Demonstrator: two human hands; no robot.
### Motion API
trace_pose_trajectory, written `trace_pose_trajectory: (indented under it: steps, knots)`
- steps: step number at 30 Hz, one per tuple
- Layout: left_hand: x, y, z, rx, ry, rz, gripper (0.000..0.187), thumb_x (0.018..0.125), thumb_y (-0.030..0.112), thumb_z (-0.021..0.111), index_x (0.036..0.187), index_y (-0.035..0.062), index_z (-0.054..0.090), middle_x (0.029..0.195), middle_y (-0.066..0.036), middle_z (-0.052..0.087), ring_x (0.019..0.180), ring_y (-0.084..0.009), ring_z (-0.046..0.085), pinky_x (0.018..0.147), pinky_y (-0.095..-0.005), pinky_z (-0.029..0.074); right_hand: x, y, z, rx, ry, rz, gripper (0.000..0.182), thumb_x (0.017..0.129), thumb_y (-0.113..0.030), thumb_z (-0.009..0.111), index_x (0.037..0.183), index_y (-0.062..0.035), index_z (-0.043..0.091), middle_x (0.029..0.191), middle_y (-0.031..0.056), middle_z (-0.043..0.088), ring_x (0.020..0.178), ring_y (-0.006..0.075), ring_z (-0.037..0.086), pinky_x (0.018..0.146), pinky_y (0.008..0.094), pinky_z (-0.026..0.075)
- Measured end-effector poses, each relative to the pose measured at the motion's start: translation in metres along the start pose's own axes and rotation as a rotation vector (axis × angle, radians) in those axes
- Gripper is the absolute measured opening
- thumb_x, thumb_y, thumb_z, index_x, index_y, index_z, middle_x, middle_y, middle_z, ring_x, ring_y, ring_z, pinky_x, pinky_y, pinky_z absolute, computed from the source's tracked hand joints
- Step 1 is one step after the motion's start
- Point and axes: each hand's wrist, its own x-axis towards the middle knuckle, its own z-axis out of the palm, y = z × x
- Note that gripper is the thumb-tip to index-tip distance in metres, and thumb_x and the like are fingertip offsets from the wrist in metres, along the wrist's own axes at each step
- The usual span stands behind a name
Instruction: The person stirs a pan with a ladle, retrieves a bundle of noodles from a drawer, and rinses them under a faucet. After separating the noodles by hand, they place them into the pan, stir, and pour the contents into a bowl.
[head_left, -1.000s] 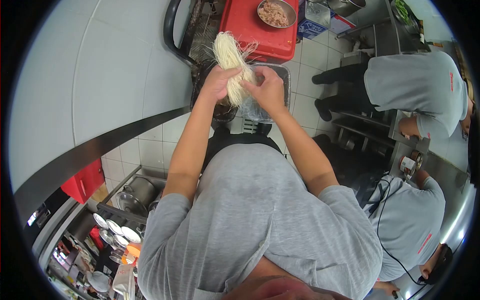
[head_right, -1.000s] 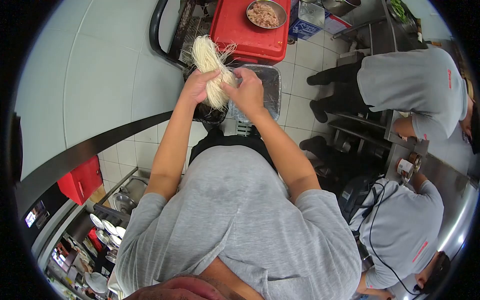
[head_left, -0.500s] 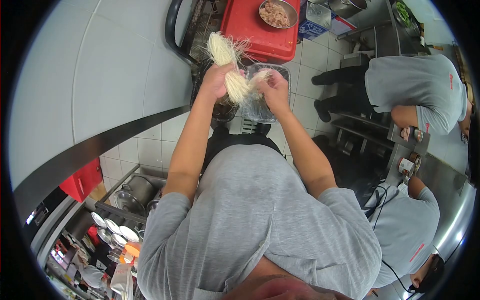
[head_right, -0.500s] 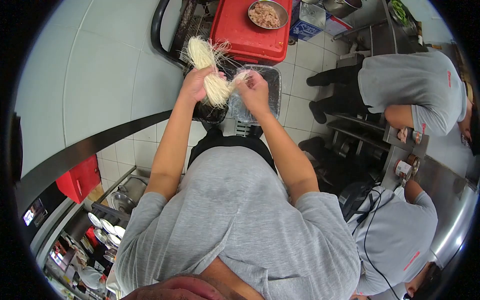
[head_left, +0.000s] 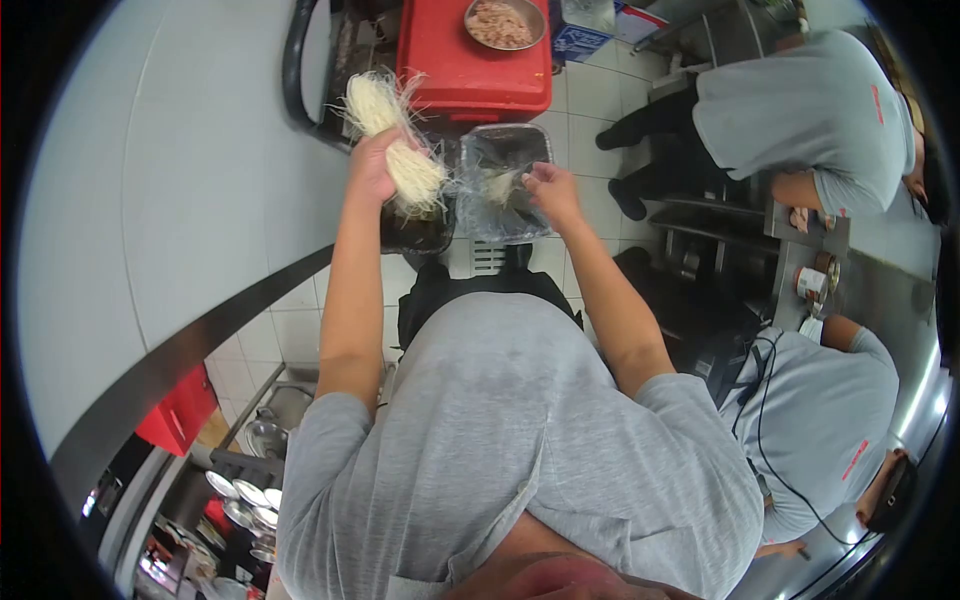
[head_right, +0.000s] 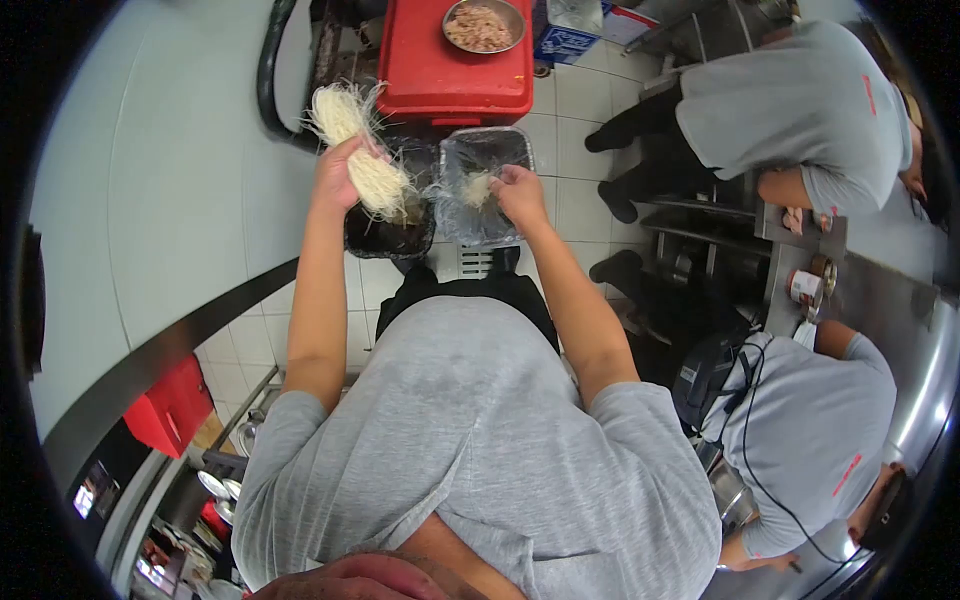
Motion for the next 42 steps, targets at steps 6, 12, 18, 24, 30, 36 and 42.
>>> trace_pose_trajectory:
  steps: [6, 12, 18, 24, 30, 36, 42]
  knots:
    - [0.024, -0.010, 0.033, -0.076, -0.055, -0.041, 0.041, 0.097, 0.044, 0.059, 0.116, 0.0077, 0.057, 0.079, -0.006, 0.058, 0.073, -0.0213, 0.059, 0.074, -0.0419, 0.053, 0.005, 0.017, -0.069, 0.119, -0.065, 0.017, 0.042, 0.086, -0.018, 0.075, 0.120, 0.0020, 0.064, 0.103, 0.0099, 0.070, 0.085, 0.0162, 0.064, 0.068, 0.0285, 0.051]
    - [0.050, -0.054, 0.095, 0.036, 0.053, 0.028, 0.036, 0.096, 0.016, 0.061, 0.129, 0.0047, 0.053, 0.083, -0.004, 0.057, 0.074, -0.0164, 0.057, 0.074, -0.0370, 0.054, 0.063, 0.035, -0.192, -0.043, -0.131, -0.003, 0.040, 0.083, -0.019, 0.075, 0.114, 0.0040, 0.066, 0.096, 0.0095, 0.070, 0.080, 0.0153, 0.063, 0.069, 0.0286, 0.051]
    - [0.102, -0.098, 0.181, 0.100, 0.022, -0.043, 0.011, 0.093, 0.010, 0.063, 0.102, 0.0035, 0.060, 0.078, -0.005, 0.059, 0.072, -0.0189, 0.060, 0.071, -0.0377, 0.055, 0.085, 0.011, -0.288, -0.053, -0.124, -0.030, 0.040, 0.081, -0.022, 0.076, 0.109, 0.0054, 0.067, 0.093, 0.0108, 0.071, 0.080, 0.0170, 0.065, 0.071, 0.0302, 0.052]
    - [0.148, -0.111, 0.253, 0.143, -0.096, -0.056, 0.026, 0.091, 0.008, 0.064, 0.116, 0.0020, 0.058, 0.080, -0.004, 0.059, 0.072, -0.0176, 0.061, 0.069, -0.0372, 0.056, 0.119, -0.039, -0.306, -0.177, -0.106, -0.268, 0.040, 0.082, -0.027, 0.075, 0.106, 0.0039, 0.069, 0.092, 0.0127, 0.071, 0.082, 0.0208, 0.066, 0.075, 0.0332, 0.052]
    - [0.203, -0.114, 0.290, 0.073, -0.206, -0.107, 0.026, 0.093, 0.011, 0.064, 0.116, 0.0016, 0.058, 0.081, -0.005, 0.059, 0.070, -0.0179, 0.060, 0.066, -0.0362, 0.055, 0.179, -0.146, -0.284, -0.095, -0.114, -0.347, 0.032, 0.080, -0.028, 0.073, 0.095, 0.0008, 0.072, 0.089, 0.0177, 0.072, 0.086, 0.0273, 0.070, 0.079, 0.0375, 0.053]
    - [0.311, -0.111, 0.358, 0.079, -0.313, -0.037, 0.022, 0.093, 0.012, 0.064, 0.112, 0.0022, 0.059, 0.080, -0.005, 0.059, 0.069, -0.0172, 0.059, 0.067, -0.0362, 0.055, 0.278, -0.273, -0.290, 0.074, 0.068, -0.306, 0.028, 0.077, -0.020, 0.072, 0.089, 0.0050, 0.072, 0.095, 0.0230, 0.072, 0.092, 0.0372, 0.070, 0.082, 0.0411, 0.053]
    - [0.466, -0.075, 0.419, 0.073, -0.456, -0.198, 0.027, 0.092, 0.009, 0.064, 0.117, 0.0022, 0.056, 0.079, -0.003, 0.056, 0.071, -0.0166, 0.057, 0.070, -0.0382, 0.052, 0.455, -0.371, -0.309, 0.182, 0.341, -0.285, 0.016, 0.083, -0.016, 0.071, 0.081, -0.0001, 0.068, 0.074, 0.0084, 0.067, 0.063, 0.0188, 0.064, 0.052, 0.0341, 0.051]
